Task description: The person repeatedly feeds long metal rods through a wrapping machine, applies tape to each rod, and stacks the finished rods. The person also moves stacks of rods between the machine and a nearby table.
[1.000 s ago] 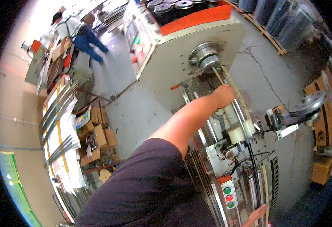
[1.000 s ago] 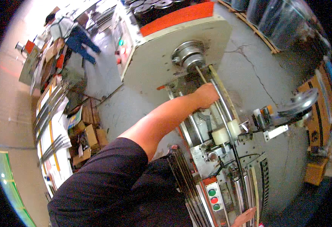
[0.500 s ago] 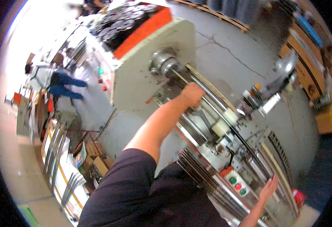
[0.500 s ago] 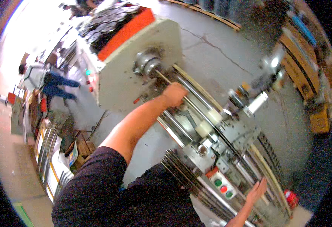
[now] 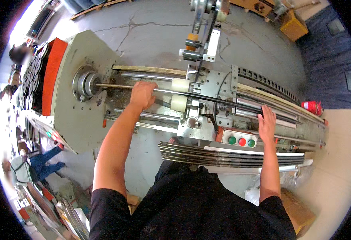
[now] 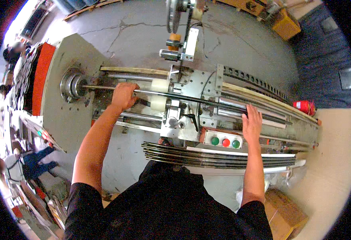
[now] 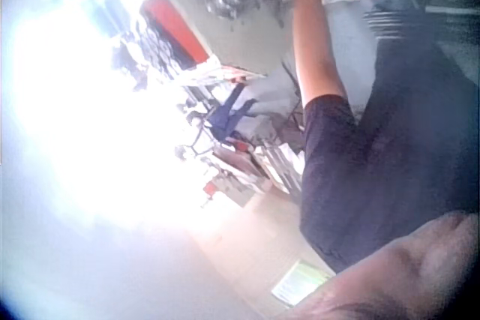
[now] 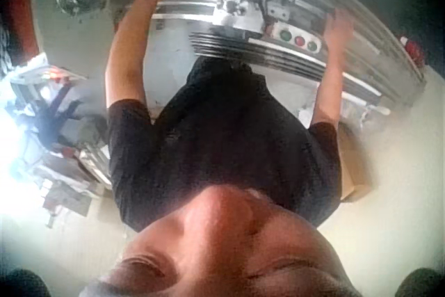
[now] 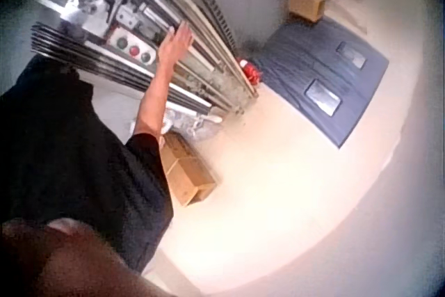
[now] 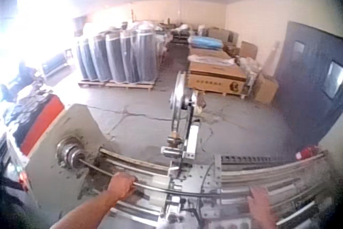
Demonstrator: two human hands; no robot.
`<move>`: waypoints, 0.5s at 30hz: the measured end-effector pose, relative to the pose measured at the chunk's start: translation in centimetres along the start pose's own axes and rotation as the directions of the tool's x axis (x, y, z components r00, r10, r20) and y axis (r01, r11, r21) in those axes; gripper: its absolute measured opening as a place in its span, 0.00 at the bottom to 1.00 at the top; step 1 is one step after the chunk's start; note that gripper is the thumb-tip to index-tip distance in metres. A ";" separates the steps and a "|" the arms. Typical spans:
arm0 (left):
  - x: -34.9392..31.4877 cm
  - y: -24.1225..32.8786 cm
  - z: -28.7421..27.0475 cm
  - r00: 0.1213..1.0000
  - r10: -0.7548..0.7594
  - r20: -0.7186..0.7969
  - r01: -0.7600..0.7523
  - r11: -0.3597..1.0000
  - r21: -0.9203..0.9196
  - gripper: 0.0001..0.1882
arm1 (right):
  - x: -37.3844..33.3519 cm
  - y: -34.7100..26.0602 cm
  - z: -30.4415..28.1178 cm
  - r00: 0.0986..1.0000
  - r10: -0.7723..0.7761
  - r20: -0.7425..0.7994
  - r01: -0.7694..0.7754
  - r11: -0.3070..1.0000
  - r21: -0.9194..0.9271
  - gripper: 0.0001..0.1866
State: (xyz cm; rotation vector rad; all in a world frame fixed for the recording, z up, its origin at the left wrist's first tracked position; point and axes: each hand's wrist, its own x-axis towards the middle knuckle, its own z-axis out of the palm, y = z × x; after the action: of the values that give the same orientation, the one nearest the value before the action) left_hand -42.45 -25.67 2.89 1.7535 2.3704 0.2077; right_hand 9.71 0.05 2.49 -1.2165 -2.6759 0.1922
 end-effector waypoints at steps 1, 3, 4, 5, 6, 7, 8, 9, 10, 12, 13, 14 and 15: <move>0.1 0.5 0.1 1.000 0.021 -0.004 -0.021 1.000 0.001 0.21 | 0.0 -0.5 0.1 1.000 0.001 -0.001 -0.001 1.000 -0.007 0.25; 0.4 1.6 -0.1 0.999 0.015 0.040 -0.015 1.000 -0.006 0.22 | 0.1 -1.8 0.1 1.000 -0.010 -0.001 0.010 1.000 -0.013 0.26; 0.3 2.1 -0.4 0.999 0.017 0.039 -0.016 1.000 -0.015 0.22 | 0.2 -2.6 0.0 1.000 -0.008 -0.003 0.008 1.000 -0.002 0.26; 0.2 2.3 -0.4 0.999 0.019 0.038 -0.018 1.000 -0.024 0.22 | 0.3 -3.5 0.0 1.000 -0.006 -0.004 0.006 1.000 0.008 0.26; 0.1 2.2 -0.2 0.999 0.028 0.034 -0.028 0.999 -0.019 0.23 | 0.4 -4.1 -0.1 1.000 -0.018 -0.013 0.018 1.000 0.008 0.26; 0.0 1.8 -0.2 0.999 0.014 0.049 -0.014 1.000 -0.008 0.23 | 0.4 -4.7 0.0 0.999 -0.031 -0.021 0.031 0.999 0.014 0.26; 0.0 1.2 -0.2 0.998 0.001 0.064 -0.001 1.000 0.004 0.22 | 0.5 -5.3 -0.1 0.999 -0.034 -0.025 0.034 0.999 0.020 0.26; -0.2 0.4 -0.4 0.997 -0.016 0.081 0.015 1.000 0.018 0.22 | 0.5 -5.8 0.0 0.999 -0.029 -0.029 0.030 0.999 0.027 0.25; -0.3 -0.6 -0.5 0.994 -0.034 0.100 0.031 0.999 0.034 0.21 | 0.4 -6.1 0.1 0.998 -0.032 -0.048 0.033 0.999 0.028 0.25; -0.4 -2.9 -1.4 0.988 -0.068 0.139 0.059 0.996 0.069 0.21 | 0.3 -6.4 0.3 0.996 -0.035 -0.077 0.037 0.999 0.029 0.26; -0.6 -4.0 -2.2 0.988 -0.076 0.132 0.067 0.995 0.072 0.20 | 0.2 -6.4 0.4 0.998 -0.012 -0.059 0.012 1.000 0.014 0.26; -1.0 -5.2 -2.5 0.994 -0.068 0.080 0.053 0.983 0.174 0.22 | 0.4 -6.7 0.4 0.998 0.001 -0.056 0.000 1.000 0.013 0.25; -1.6 -8.2 -1.6 0.992 -0.104 0.066 0.095 0.987 0.129 0.22 | 0.5 -6.8 0.3 0.999 0.012 -0.046 -0.012 1.000 0.003 0.25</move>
State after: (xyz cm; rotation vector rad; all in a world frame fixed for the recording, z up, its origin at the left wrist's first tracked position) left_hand -49.99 -29.55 2.71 1.6581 2.4589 -0.0201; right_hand 4.35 -4.01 3.62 -1.2208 -2.6285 0.1677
